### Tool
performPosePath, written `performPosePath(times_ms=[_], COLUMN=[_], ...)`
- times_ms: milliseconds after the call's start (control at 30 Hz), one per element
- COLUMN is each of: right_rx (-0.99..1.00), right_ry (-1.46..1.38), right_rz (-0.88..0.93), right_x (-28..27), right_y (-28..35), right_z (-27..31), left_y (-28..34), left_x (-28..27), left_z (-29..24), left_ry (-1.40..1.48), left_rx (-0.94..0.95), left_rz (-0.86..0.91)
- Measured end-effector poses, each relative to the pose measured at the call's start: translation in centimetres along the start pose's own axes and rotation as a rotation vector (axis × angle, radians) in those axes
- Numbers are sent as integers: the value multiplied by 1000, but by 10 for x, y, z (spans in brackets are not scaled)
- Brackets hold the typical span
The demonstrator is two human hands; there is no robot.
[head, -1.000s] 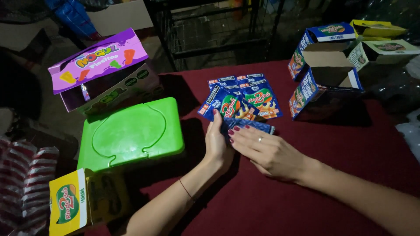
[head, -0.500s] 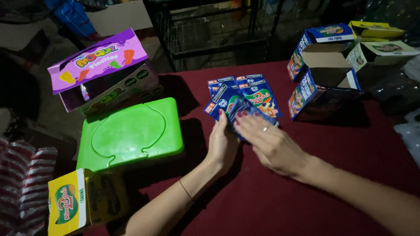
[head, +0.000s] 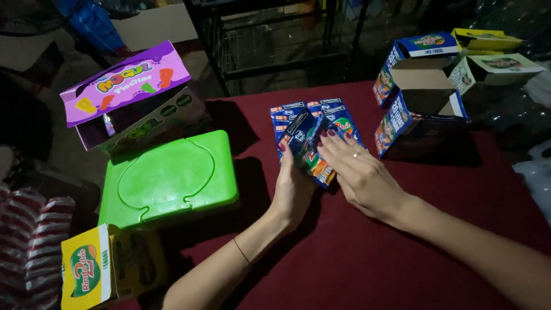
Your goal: The person is sorting and packing small snack packets into various cardboard boxes on a table.
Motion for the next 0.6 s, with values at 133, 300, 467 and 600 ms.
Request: performPosePath(times_ms=[133,300,467,600], right_rx=[-22,-85,-54,-16], right_ry=[-51,-133,-34,-9], right_rz=[-1,21,-14,-27], right_x=[4,12,1,-7], right_y=[1,5,-4,-6], right_z=[13,28,13,6], left_y=[-1,-1,2,-2], left_x=[0,-5,2,-6], left_z=[5,20,12,21], left_ry=[-43,-75,-148,-135], left_rx=[-25,-140,-86,-92], left_rz=[43,78,102,57])
Point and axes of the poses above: each hand's wrist, its own y-axis away from the middle knuckle, its own x-axis out of the palm, z = x × y, the point moved 8 cm from there along -y, towards the middle knuckle, and after that the axes turned 1 degree about -x, right-handed, at the moved point
